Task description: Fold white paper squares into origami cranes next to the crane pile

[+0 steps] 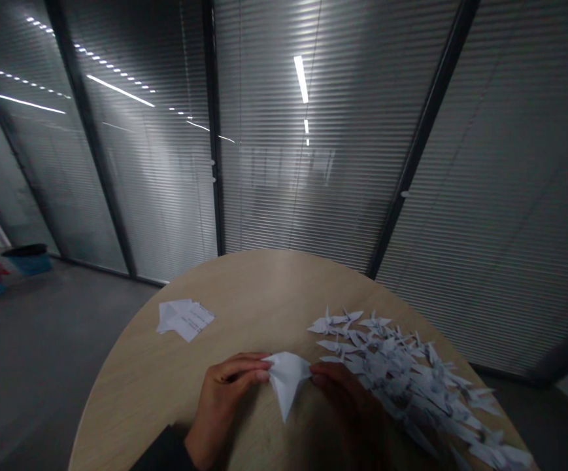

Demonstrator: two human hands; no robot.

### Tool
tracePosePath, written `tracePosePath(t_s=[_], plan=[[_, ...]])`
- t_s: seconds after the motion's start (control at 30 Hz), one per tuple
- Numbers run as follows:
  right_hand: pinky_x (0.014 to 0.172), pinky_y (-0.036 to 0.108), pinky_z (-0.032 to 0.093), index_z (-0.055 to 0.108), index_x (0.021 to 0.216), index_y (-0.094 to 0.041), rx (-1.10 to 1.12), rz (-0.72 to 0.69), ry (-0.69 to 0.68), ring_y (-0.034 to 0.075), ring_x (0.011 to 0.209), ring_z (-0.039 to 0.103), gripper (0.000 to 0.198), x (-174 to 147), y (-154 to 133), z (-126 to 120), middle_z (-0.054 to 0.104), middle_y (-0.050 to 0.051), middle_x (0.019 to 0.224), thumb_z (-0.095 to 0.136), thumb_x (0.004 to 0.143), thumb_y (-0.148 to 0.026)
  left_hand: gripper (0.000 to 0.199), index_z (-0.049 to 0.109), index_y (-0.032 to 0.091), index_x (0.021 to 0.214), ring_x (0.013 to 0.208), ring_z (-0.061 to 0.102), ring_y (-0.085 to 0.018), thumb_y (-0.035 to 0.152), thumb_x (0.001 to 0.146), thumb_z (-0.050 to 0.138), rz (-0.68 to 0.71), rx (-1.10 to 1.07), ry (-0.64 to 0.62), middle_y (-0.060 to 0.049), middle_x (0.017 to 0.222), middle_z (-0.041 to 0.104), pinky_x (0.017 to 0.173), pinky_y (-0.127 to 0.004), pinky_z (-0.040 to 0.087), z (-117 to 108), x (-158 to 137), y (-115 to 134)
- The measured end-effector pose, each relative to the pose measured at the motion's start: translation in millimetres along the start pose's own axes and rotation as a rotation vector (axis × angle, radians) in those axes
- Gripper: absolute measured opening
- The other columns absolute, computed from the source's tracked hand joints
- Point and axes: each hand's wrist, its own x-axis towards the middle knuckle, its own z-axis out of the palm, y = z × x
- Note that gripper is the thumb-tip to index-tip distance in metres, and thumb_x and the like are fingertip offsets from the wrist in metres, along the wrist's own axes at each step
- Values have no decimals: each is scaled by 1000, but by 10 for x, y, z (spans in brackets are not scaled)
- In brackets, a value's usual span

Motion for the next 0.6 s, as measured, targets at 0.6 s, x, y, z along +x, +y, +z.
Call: tracePosePath(t_s=[0.6], plan=[[75,26,53,68,80,-22,121,97,-149,21,82,67,18,-39,90,55,71,3,83,59,74,-37,10,76,20,61,71,69,-25,29,57,74,-24,48,42,-8,71,77,68,-31,54,33,-5,55]])
